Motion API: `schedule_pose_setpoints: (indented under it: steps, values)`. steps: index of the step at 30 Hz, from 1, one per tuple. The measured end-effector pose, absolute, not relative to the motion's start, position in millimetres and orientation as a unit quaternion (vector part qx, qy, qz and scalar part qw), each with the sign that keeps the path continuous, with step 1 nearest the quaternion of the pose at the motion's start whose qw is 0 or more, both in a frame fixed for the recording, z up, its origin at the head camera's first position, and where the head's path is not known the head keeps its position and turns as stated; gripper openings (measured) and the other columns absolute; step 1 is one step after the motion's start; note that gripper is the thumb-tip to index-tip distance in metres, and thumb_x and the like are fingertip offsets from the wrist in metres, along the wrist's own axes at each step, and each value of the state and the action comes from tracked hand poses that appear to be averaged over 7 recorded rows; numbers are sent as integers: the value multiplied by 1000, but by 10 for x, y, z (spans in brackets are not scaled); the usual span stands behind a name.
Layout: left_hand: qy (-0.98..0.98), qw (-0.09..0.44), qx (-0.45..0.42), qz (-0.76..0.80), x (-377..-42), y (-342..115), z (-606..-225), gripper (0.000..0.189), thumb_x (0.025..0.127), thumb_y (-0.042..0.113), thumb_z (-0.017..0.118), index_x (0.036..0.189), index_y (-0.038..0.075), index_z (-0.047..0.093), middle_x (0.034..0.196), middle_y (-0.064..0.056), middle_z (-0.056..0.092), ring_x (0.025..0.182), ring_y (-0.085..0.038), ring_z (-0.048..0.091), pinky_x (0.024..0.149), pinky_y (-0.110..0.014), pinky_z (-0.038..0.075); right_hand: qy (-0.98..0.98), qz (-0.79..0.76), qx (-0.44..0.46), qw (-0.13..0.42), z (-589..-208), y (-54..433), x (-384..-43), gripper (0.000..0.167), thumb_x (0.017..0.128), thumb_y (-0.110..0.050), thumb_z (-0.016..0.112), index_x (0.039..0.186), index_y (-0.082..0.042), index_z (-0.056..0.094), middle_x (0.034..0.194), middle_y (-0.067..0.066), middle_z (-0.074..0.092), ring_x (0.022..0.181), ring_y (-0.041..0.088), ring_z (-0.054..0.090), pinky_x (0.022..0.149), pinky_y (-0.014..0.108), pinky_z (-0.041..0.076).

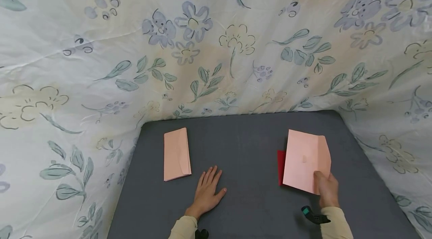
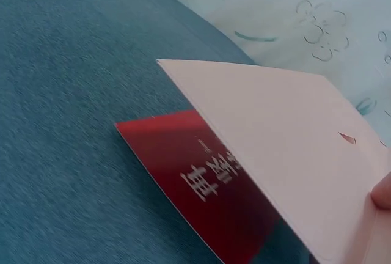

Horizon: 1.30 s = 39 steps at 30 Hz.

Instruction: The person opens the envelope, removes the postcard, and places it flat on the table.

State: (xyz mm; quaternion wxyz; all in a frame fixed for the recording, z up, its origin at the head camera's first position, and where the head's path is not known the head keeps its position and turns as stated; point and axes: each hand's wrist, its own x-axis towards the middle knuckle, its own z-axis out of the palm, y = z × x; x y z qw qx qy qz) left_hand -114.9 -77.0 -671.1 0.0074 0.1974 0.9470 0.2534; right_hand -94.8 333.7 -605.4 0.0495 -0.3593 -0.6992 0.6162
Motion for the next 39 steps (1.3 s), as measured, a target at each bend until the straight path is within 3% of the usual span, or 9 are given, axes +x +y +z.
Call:
schedule_pose_setpoints:
  steps: [7,16,27,34,39]
  values:
    - [946,-6,202,254,-1128,-757,-6729,69,100,51,53,158,16,37,168,-7,28,156,-28,23,123,-23,-16,-692,613,-377,61,-6104,3537,-961,73,103,-36,41,160,2,16,165,30,19,149,49,22,124,66,15]
    - [945,-5,200,257,-1108,-746,-6721,69,100,51,54,158,16,37,168,-7,28,156,-29,22,127,-29,-10,-700,586,-400,82,-6201,3726,-998,70,100,-29,44,155,10,26,155,36,33,128,47,38,116,64,29]
    - [949,15,189,251,-1112,-724,-6737,70,100,51,54,159,18,35,170,-4,25,158,-27,19,125,-29,-11,-726,556,-397,77,-6275,3813,-976,70,98,-24,41,155,12,22,153,41,32,134,52,37,117,67,30]
    - [947,-13,198,252,-1087,-716,-6768,70,100,52,53,158,16,37,168,-6,28,156,-28,22,124,-27,-11,-748,515,-412,74,-6289,3840,-982,66,96,-22,40,151,14,31,146,42,41,123,51,46,109,65,37]
    - [950,-19,199,240,-1088,-707,-6785,70,100,53,53,158,17,37,168,-5,29,156,-27,23,124,-26,-12,-762,488,-418,81,-6277,3857,-963,63,95,-23,40,144,16,39,139,41,47,115,49,50,94,61,44]
